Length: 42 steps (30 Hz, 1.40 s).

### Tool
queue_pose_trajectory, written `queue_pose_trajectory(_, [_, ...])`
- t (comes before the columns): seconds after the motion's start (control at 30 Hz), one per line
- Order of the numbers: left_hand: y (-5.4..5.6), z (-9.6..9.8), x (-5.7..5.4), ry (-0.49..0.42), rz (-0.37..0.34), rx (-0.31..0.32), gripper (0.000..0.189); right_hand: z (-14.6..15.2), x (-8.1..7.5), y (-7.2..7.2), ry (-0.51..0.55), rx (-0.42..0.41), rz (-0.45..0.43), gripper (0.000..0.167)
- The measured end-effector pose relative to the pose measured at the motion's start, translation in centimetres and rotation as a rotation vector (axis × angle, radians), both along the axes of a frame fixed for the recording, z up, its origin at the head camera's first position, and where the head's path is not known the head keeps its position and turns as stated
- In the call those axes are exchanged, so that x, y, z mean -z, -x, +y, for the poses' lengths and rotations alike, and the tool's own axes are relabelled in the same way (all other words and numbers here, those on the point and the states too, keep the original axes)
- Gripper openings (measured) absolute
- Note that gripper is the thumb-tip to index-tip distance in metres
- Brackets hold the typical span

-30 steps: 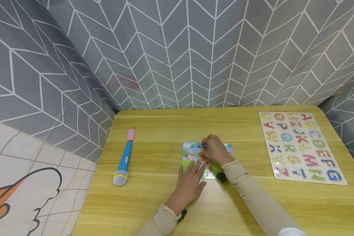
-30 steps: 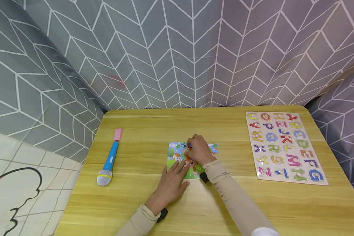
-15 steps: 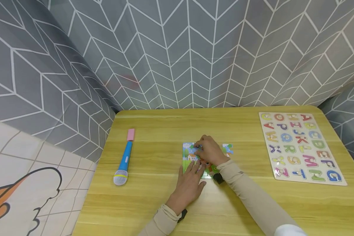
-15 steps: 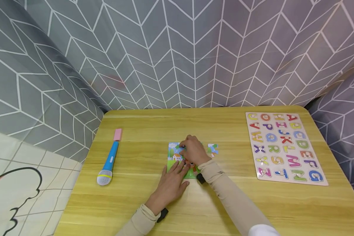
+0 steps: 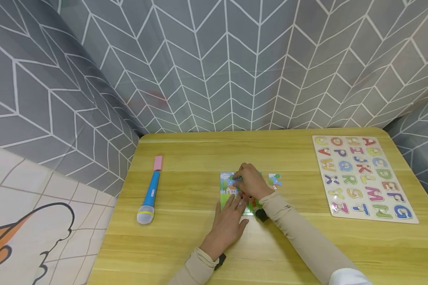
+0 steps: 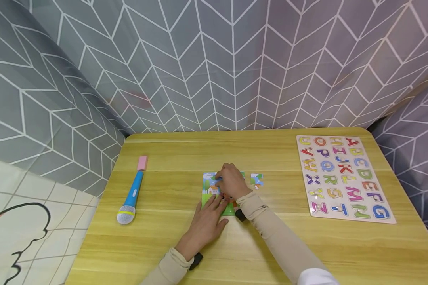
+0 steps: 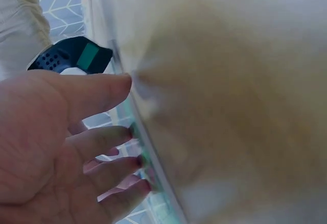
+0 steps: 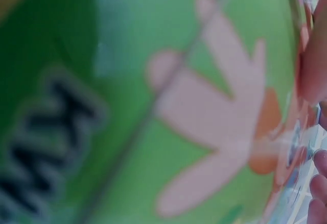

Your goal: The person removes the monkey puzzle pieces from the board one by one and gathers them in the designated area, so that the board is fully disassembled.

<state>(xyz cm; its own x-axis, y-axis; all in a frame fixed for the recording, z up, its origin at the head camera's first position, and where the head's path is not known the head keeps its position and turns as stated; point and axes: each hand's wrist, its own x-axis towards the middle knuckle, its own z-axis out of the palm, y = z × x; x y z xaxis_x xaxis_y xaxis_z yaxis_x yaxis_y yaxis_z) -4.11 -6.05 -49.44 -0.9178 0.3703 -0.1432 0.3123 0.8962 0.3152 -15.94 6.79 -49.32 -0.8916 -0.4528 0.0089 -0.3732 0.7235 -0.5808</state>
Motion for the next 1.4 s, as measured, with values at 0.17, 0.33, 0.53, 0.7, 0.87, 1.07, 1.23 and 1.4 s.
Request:
queue_pose_trajectory(0.17, [0.0, -0.3, 0.3, -0.035, 0.001, -0.022, 0.058, 0.0, 0.2, 0.2, 0.008, 0.004, 0.009, 0.021])
queue_pose_trajectory(0.33, [0.0, -0.4, 0.4, -0.032, 0.002, -0.025, 0.056, -0.1, 0.2, 0.3, 0.013, -0.001, 0.008, 0.018])
queue_pose_trajectory(0.53, [0.0, -0.4, 0.5, -0.027, -0.003, -0.032, 0.056, -0.4, 0.0, 0.3, -0.006, -0.011, -0.010, 0.019])
queue_pose_trajectory(0.7, [0.2, -0.4, 0.4, -0.043, -0.013, -0.048, 0.055, -0.4, -0.1, 0.5, -0.036, -0.016, -0.034, 0.019])
queue_pose_trajectory(0.87, [0.3, -0.4, 0.4, -0.037, -0.026, -0.043, 0.056, -0.4, -0.2, 0.7, -0.081, -0.035, -0.081, 0.019])
queue_pose_trajectory(1.07, [0.4, -0.3, 0.5, -0.032, -0.035, -0.035, 0.057, -0.3, -0.5, 0.9, -0.115, -0.068, -0.101, 0.018])
queue_pose_trajectory(1.23, [0.3, -0.3, 0.5, -0.034, -0.030, -0.034, 0.056, -0.4, -0.5, 1.1, -0.117, -0.080, -0.107, 0.018])
queue_pose_trajectory(1.4, [0.3, -0.2, 0.4, -0.019, -0.019, -0.030, 0.056, -0.4, -0.3, 1.2, -0.105, -0.072, -0.123, 0.018])
